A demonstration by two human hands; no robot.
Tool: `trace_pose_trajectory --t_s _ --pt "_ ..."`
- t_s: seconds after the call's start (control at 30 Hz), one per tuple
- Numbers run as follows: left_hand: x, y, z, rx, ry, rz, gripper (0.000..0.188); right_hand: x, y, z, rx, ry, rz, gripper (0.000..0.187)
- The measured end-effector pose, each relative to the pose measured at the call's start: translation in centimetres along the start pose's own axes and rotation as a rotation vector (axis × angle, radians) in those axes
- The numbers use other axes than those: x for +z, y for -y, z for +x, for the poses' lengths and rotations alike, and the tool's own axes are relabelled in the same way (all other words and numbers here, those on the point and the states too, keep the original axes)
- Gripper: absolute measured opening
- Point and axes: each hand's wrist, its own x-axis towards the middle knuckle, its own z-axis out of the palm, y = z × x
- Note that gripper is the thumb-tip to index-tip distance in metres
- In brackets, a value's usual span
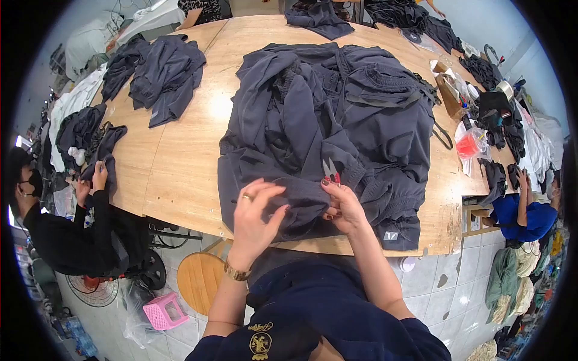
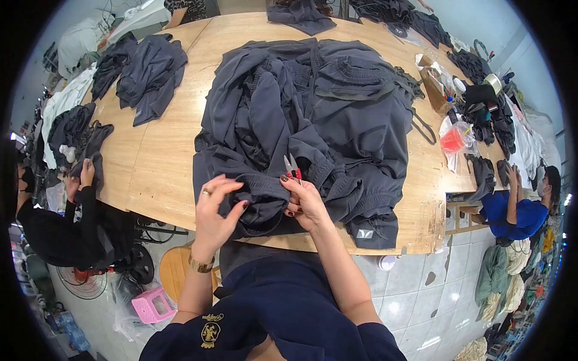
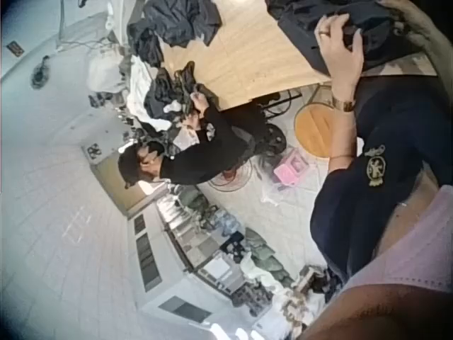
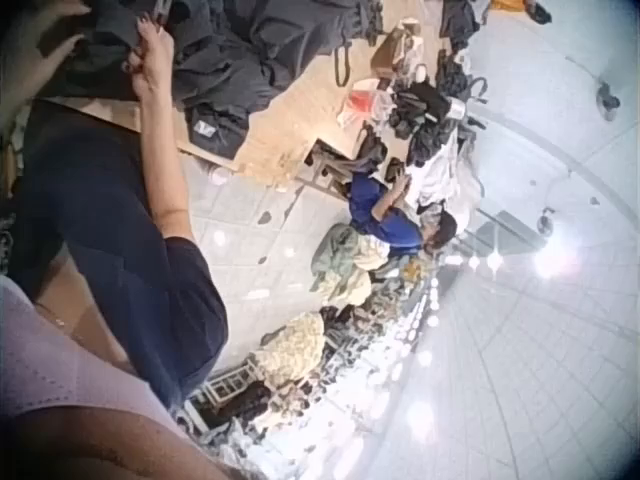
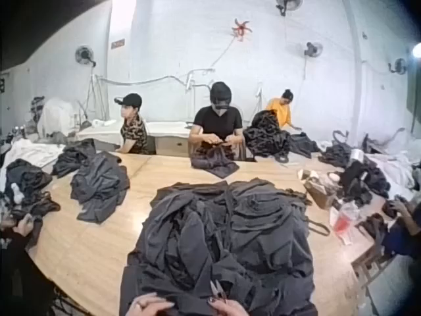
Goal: Trimming excess threads from manufactured gray pants using a small cutting tool.
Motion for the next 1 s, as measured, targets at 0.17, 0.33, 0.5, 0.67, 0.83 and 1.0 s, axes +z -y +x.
trace_pose_trajectory --t_s 0.17,0.33,0.5,0.67,0.83,1.0 --pt "1.9 0.1 1.6 0.287 0.069 0.361 0.039 0.3 -0.1 -0.1 0.109 0.056 0.082 0.023" --pt "2.6 1.3 2.2 0.22 0.095 0.038 0.01 0.4 -0.8 0.2 -0.2 -0.066 -0.373 0.015" --pt "2.1 -0.2 2.2 -0.034 0.075 -0.003 0.02 1.5 -1.3 -0.4 -0.596 -0.233 -0.851 0.015" --pt "2.2 -0.2 1.8 0.012 0.091 0.253 0.023 3.5 -0.7 -1.5 -0.839 -0.059 -1.101 0.026" --pt "2.5 -1.2 1.5 -0.031 0.035 0.181 0.042 3.2 -1.0 -0.6 -0.822 -0.088 -1.231 0.016" --pt "1.7 -0.8 2.1 -0.188 0.058 -0.009 0.046 1.7 -0.1 -0.1 -0.731 -0.261 -0.407 0.01"
